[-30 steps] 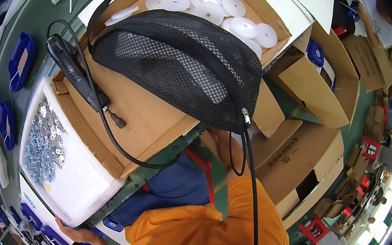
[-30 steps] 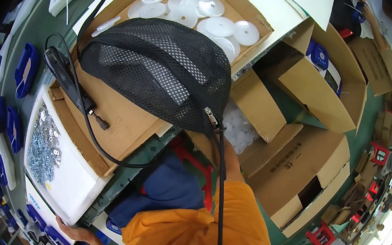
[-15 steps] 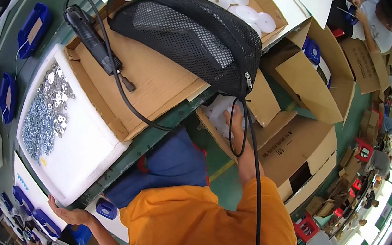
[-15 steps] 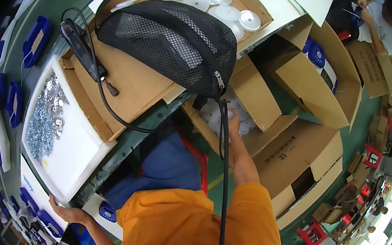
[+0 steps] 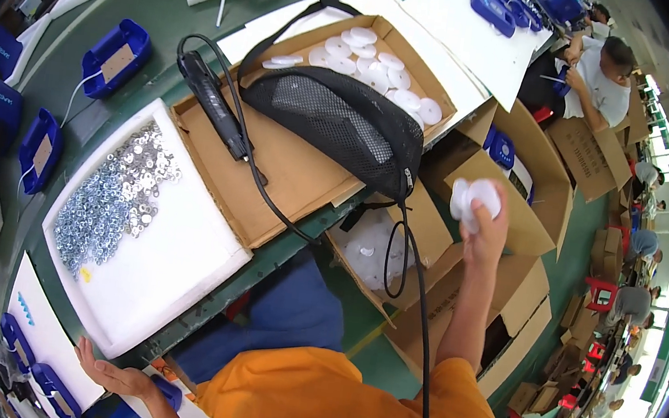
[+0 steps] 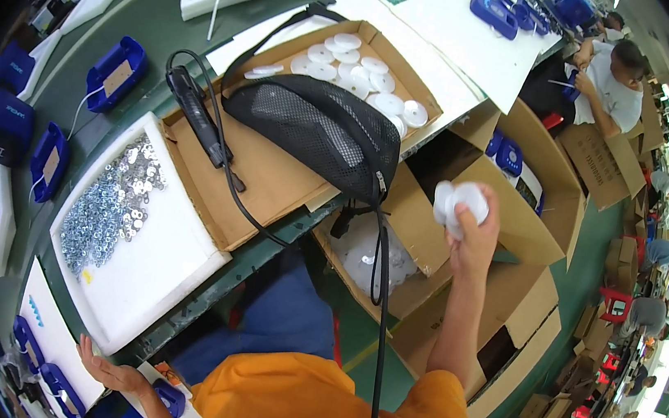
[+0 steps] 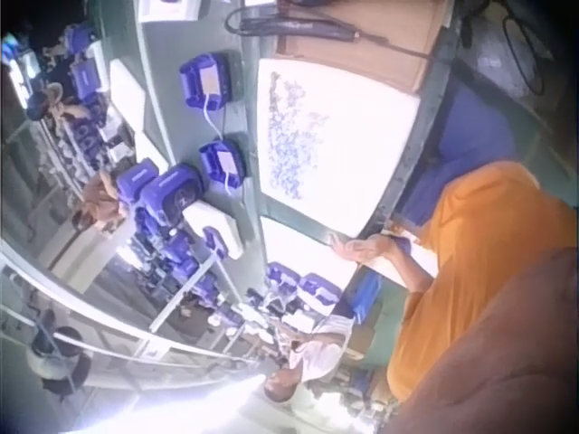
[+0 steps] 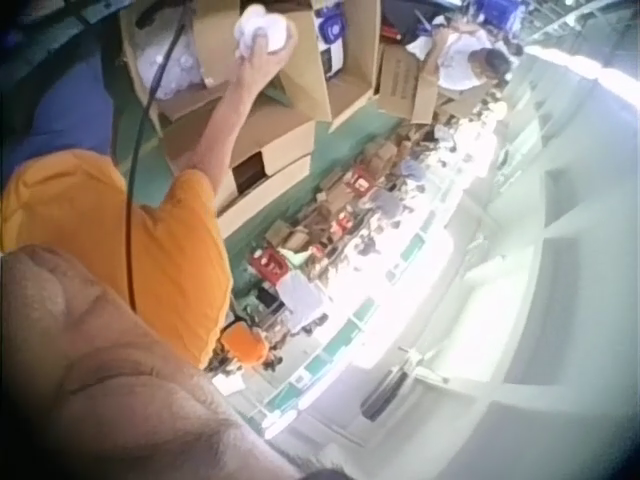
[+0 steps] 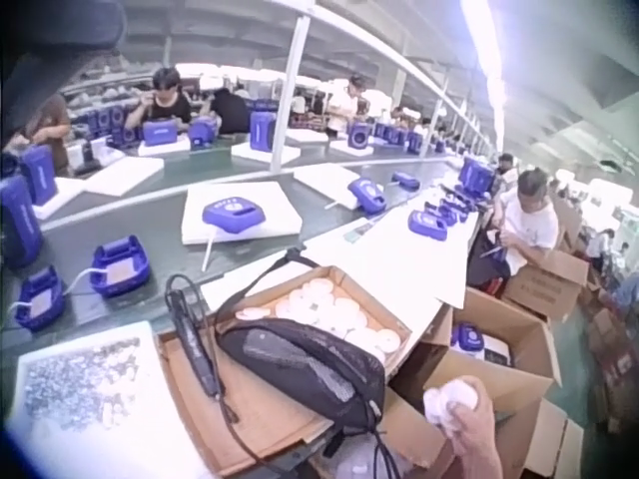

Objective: Assembling blue electronic device housings with white plastic components and screws using an electric screwdriver.

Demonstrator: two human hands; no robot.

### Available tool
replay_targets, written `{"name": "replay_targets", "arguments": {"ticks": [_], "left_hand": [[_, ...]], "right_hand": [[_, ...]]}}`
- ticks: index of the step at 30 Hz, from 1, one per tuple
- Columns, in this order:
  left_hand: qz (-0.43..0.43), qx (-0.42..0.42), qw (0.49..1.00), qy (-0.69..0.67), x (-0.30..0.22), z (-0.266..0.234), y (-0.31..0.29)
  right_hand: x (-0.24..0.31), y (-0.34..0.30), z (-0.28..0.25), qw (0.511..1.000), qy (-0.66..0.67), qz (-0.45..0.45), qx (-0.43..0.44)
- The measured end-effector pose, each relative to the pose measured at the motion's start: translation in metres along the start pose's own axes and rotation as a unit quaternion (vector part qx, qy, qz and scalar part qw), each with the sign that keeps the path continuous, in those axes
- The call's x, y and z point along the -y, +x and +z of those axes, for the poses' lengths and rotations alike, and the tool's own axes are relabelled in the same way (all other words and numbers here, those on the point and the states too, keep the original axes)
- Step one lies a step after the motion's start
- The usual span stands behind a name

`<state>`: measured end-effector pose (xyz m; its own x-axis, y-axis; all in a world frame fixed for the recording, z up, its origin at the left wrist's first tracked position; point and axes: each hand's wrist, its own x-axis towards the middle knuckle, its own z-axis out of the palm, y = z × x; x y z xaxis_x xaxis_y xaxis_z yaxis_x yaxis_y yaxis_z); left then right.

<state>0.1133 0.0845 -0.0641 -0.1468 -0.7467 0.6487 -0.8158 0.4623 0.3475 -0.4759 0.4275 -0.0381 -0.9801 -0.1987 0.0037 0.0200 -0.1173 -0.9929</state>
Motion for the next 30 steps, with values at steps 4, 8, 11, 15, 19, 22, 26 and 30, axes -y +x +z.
{"name": "replay_targets", "arguments": {"ticks": [4,8,11,15,19,22,26,30], "left_hand": [[0.012,0.001,1.0,0.021,-0.001,0.001,-0.004],[0.034,-0.022,0.998,0.053,0.003,0.002,-0.007],[0.018,-0.018,0.999,0.04,0.005,0.002,-0.011],[0.012,-0.012,0.998,0.065,0.002,0.001,-0.014],[0.011,-0.01,0.997,0.073,0.0,0.001,-0.015],[0.006,-0.003,0.997,0.076,-0.001,0.001,-0.014],[0.01,0.004,0.997,0.081,-0.009,-0.002,-0.009],[0.024,-0.013,0.998,0.048,-0.009,0.0,-0.006]], "right_hand": [[0.06,0.068,0.078,0.971,-0.191,-0.085,0.118],[0.053,0.14,0.142,0.875,-0.363,-0.257,0.191],[0.052,0.162,0.176,0.76,-0.529,-0.271,0.264],[0.059,0.16,0.196,0.683,-0.6,-0.231,0.348],[0.058,0.144,0.182,0.747,-0.51,-0.28,0.323],[0.041,0.139,0.134,0.873,-0.373,-0.285,0.135],[-0.032,0.095,0.035,0.962,-0.227,-0.152,-0.014],[-0.152,0.016,-0.047,0.992,-0.046,0.072,-0.089]]}}
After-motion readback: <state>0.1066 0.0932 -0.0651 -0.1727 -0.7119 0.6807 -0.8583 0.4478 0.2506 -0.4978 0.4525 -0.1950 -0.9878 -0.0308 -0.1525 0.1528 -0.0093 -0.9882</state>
